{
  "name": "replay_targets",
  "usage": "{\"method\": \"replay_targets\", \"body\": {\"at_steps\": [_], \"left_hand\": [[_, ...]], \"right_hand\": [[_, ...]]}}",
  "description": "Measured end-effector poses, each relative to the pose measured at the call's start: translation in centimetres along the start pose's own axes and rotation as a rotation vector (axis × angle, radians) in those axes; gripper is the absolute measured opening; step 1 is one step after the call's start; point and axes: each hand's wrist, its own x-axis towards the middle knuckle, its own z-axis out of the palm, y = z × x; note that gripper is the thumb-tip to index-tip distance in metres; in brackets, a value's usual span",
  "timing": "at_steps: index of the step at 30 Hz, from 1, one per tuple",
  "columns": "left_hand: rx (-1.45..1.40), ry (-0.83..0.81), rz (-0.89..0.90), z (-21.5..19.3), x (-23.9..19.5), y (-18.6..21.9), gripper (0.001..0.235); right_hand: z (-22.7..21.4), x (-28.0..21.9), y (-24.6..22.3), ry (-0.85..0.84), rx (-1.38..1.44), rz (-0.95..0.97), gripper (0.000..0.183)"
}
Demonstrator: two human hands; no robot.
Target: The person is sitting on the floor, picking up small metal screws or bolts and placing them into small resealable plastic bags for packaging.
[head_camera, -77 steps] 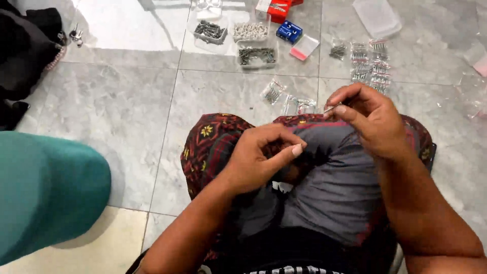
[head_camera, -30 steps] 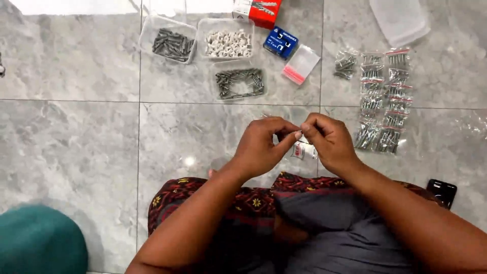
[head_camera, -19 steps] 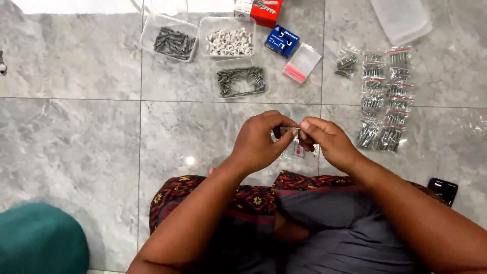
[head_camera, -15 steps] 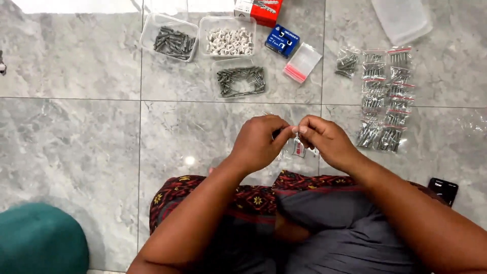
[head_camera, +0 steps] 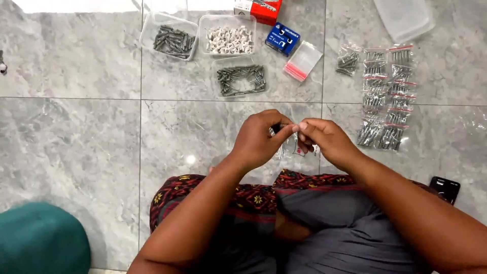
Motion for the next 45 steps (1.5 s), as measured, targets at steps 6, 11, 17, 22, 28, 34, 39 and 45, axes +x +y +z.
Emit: {"method": "replay_targets", "body": {"at_steps": [6,11,17,22,28,34,39,45], "left_hand": [[0.034,0.024,0.099,0.3,0.0,-0.3,0.015],[0.015,-0.025,-0.023,-0.5,0.1,0.3,0.020],[-0.319,-0.097,-0.222,1.5,0.3,-3.2,0.035],[-0.285,-0.067,-0.128,0.7,0.2,-1.4,0.023],[0.058,-0.069,0.047,0.0,0.0,-0.4,0.016],[0.036,-0.132,-0.012,0.3,0.2,-1.0,0.022],[-0.459,-0.256,-0.270,2.3,0.5,-3.6,0.047],[-0.295,-0.176,-0.048,1.1,0.2,-1.5,0.029]], "right_hand": [[0.4,-0.4,-1.0,-0.031,0.174,0.090,0.031],[-0.3,0.2,-0.4,-0.018,0.065,-0.032,0.027],[-0.1,0.2,-2.0,0.063,-0.309,-0.280,0.033],[-0.2,0.1,-1.4,0.077,-0.237,-0.226,0.035],[0.2,0.0,-1.6,0.036,0.311,0.172,0.032],[0.0,0.2,-0.4,0.025,0.111,0.061,0.041],[0.1,-0.2,-2.0,0.100,-0.503,-0.507,0.040],[-0.2,-0.1,-0.6,0.104,-0.258,-0.250,0.049]]}}
